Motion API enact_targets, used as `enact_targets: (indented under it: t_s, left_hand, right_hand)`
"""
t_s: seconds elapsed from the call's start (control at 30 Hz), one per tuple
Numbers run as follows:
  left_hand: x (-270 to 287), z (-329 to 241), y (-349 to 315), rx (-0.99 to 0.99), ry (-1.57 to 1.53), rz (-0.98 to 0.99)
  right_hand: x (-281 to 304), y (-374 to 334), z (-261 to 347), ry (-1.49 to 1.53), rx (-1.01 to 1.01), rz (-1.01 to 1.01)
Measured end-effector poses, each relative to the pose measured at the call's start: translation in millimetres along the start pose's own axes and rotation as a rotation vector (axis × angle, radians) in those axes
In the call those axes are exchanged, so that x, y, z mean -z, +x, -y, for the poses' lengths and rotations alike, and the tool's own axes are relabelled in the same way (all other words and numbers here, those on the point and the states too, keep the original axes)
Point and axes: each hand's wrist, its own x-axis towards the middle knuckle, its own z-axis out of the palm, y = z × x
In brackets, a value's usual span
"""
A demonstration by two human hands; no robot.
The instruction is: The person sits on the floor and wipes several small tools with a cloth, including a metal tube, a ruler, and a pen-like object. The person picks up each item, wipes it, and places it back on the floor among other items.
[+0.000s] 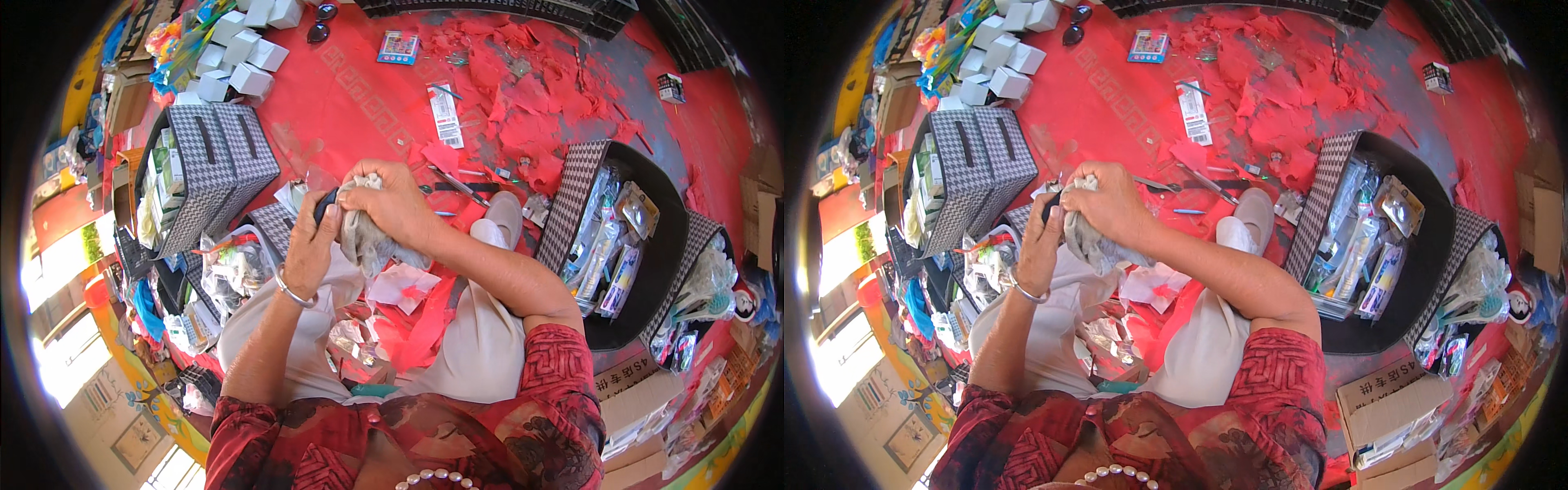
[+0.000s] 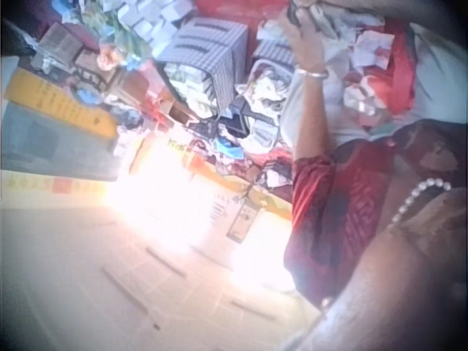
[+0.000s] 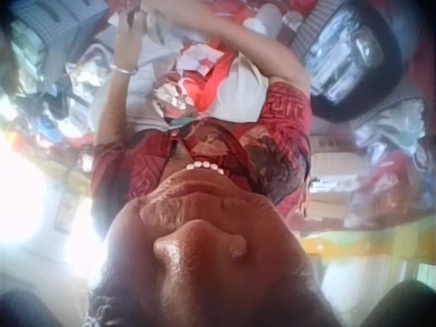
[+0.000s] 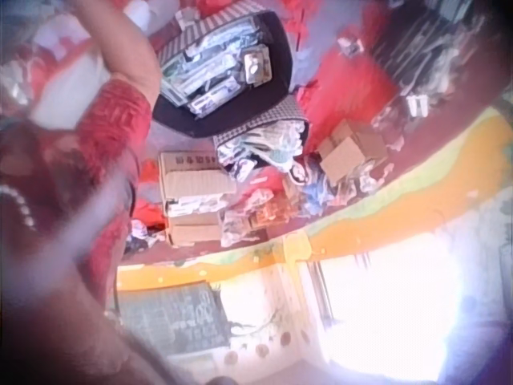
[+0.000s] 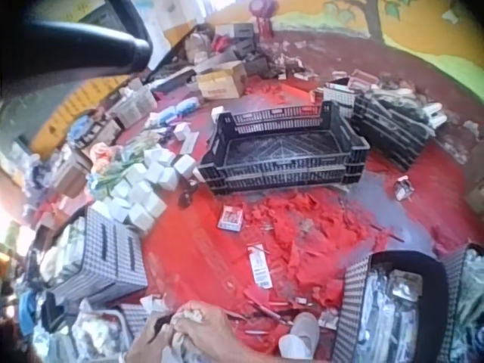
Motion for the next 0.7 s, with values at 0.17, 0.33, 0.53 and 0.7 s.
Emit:
enact_targets:
  t_s: [0.17, 0.33, 0.53, 0.7]
  left_hand:
    - [15, 6, 8, 0.15, -0.592, 0.133]
    - [39, 24, 25, 0.313, -1.362, 0.179]
    - [36, 13, 19, 0.405, -1.302, 0.019]
    - [9, 5, 12, 0.315, -1.119, -0.008]
  right_hand:
    - [29, 17, 0, 0.271, -0.156, -0.195]
    - [48, 25, 1, 0.192, -0.108, -0.388]
    - [9, 7, 9, -0.124, -0.061, -0.037]
    - [-16, -3, 17, -0.371, 0.181, 0.109]
